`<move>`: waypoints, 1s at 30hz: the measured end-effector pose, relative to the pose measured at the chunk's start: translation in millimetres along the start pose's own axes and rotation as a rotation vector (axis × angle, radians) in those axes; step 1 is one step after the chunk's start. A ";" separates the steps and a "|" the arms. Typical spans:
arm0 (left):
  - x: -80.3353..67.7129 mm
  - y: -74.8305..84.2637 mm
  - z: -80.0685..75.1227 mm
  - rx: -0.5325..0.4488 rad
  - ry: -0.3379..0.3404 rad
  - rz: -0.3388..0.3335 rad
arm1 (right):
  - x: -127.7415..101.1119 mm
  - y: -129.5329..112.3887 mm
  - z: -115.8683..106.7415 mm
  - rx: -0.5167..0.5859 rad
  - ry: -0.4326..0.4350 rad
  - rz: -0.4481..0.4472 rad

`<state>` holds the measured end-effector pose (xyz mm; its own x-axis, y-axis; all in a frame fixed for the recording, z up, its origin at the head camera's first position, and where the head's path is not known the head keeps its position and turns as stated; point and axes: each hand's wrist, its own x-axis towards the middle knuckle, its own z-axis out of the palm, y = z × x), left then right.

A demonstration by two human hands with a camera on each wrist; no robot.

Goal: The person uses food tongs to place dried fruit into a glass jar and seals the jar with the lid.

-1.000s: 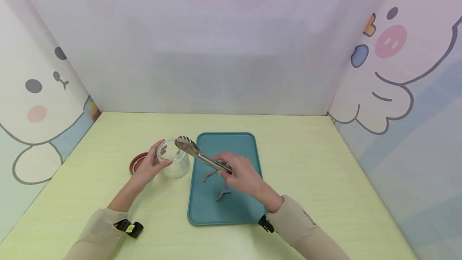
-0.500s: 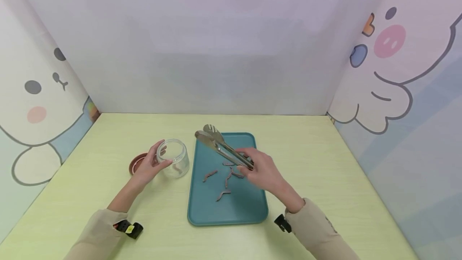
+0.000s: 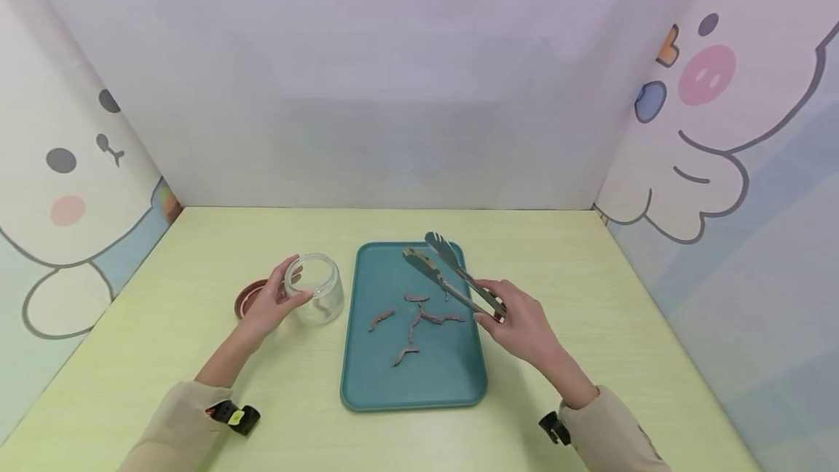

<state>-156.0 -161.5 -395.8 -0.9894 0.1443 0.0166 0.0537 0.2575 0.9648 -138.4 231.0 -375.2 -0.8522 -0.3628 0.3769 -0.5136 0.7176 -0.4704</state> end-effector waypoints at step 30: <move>5.1 -12.5 -1.6 -0.009 0.008 0.007 | -43.5 25.6 21.0 -0.037 -0.016 0.113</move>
<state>-161.9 -165.5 -407.4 -0.9901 0.1384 0.0250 0.0591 0.2482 0.9669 -116.6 252.6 -420.4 -0.9060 -0.2876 0.3104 -0.4105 0.7756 -0.4796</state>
